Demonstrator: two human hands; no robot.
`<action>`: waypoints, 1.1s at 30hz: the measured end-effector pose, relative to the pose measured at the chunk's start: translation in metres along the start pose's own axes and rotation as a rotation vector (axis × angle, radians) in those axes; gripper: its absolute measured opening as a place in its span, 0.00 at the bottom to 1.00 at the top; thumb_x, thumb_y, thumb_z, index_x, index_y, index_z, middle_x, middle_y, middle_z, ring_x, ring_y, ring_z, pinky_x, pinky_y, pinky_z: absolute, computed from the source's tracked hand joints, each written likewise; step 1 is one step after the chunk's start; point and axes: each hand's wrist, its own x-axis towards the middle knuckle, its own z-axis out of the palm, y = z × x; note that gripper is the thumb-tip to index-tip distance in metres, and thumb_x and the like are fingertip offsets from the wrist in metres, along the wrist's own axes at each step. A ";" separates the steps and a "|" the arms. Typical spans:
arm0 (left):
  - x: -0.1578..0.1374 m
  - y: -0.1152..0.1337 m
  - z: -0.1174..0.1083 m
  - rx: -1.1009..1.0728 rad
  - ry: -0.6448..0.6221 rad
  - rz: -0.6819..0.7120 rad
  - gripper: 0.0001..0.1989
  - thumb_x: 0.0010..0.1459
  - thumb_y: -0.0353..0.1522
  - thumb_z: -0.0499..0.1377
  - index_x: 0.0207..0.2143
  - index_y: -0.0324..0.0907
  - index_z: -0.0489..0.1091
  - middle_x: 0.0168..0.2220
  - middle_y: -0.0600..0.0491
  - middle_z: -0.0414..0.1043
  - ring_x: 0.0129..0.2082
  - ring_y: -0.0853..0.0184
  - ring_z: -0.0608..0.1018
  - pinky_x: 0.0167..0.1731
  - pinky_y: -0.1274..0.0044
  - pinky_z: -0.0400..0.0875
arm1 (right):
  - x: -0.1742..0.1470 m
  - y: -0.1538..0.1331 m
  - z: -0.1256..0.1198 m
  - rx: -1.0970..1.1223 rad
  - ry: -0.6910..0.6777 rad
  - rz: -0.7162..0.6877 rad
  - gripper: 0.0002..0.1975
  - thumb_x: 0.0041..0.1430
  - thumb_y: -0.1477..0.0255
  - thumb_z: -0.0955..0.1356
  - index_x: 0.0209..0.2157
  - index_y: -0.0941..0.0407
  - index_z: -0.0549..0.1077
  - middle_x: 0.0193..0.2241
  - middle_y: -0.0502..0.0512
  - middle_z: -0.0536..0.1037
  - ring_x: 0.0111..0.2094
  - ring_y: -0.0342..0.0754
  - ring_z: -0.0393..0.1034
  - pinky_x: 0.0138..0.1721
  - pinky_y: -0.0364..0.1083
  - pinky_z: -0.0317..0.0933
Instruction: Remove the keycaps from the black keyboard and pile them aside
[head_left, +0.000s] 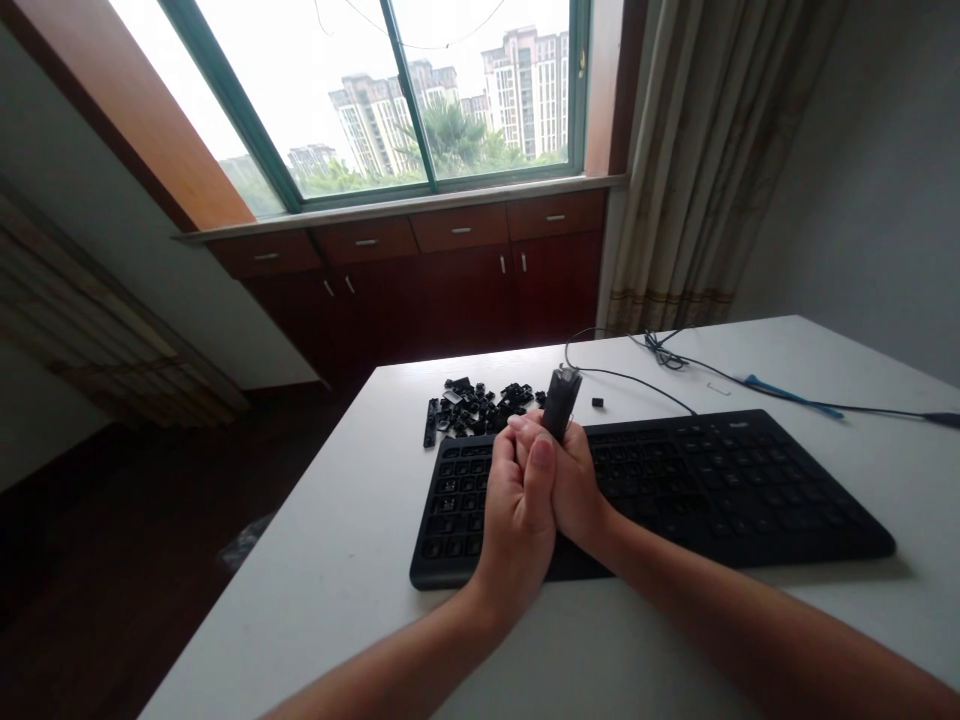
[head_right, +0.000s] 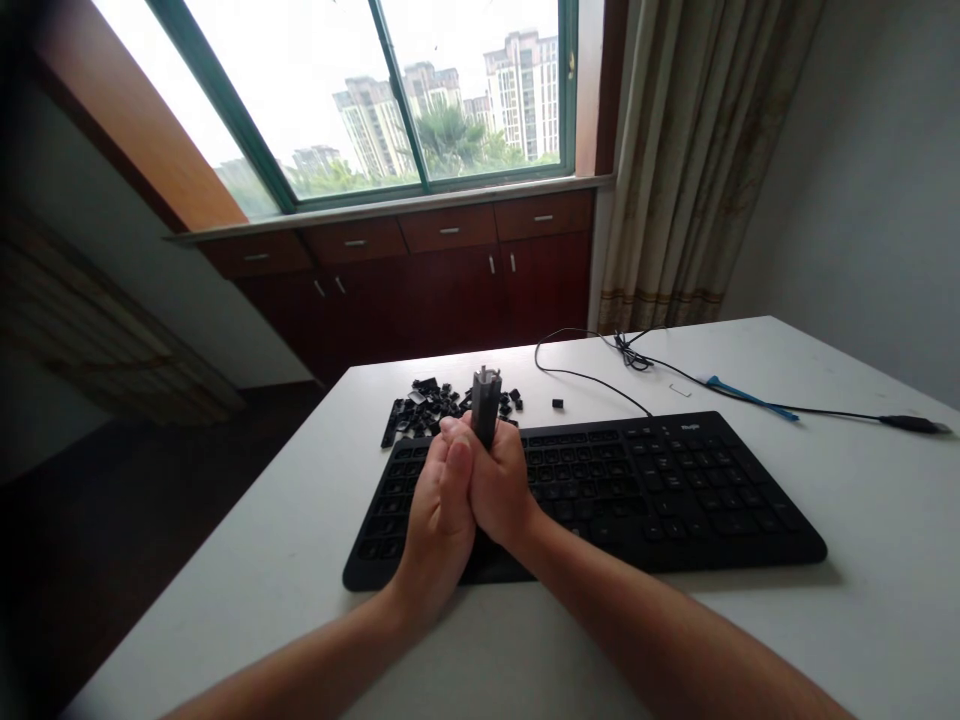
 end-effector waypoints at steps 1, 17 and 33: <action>0.000 0.000 -0.001 0.020 -0.004 -0.012 0.27 0.69 0.53 0.49 0.56 0.41 0.63 0.53 0.43 0.75 0.56 0.56 0.76 0.56 0.66 0.74 | 0.001 0.000 0.001 0.009 0.020 0.019 0.19 0.55 0.68 0.73 0.19 0.54 0.62 0.17 0.43 0.60 0.21 0.40 0.52 0.24 0.42 0.52; 0.049 0.005 -0.081 0.971 -0.804 0.699 0.13 0.71 0.39 0.54 0.43 0.41 0.72 0.36 0.50 0.75 0.34 0.64 0.76 0.36 0.72 0.72 | 0.027 -0.025 -0.023 0.065 0.224 0.223 0.24 0.54 0.68 0.71 0.16 0.52 0.53 0.11 0.38 0.50 0.13 0.36 0.38 0.14 0.42 0.37; 0.055 -0.015 -0.077 0.815 -0.129 0.340 0.15 0.73 0.40 0.51 0.53 0.42 0.69 0.50 0.46 0.73 0.49 0.58 0.76 0.53 0.62 0.69 | 0.018 -0.020 -0.020 -0.224 0.029 0.297 0.20 0.51 0.68 0.70 0.14 0.52 0.56 0.10 0.41 0.54 0.12 0.36 0.43 0.14 0.43 0.38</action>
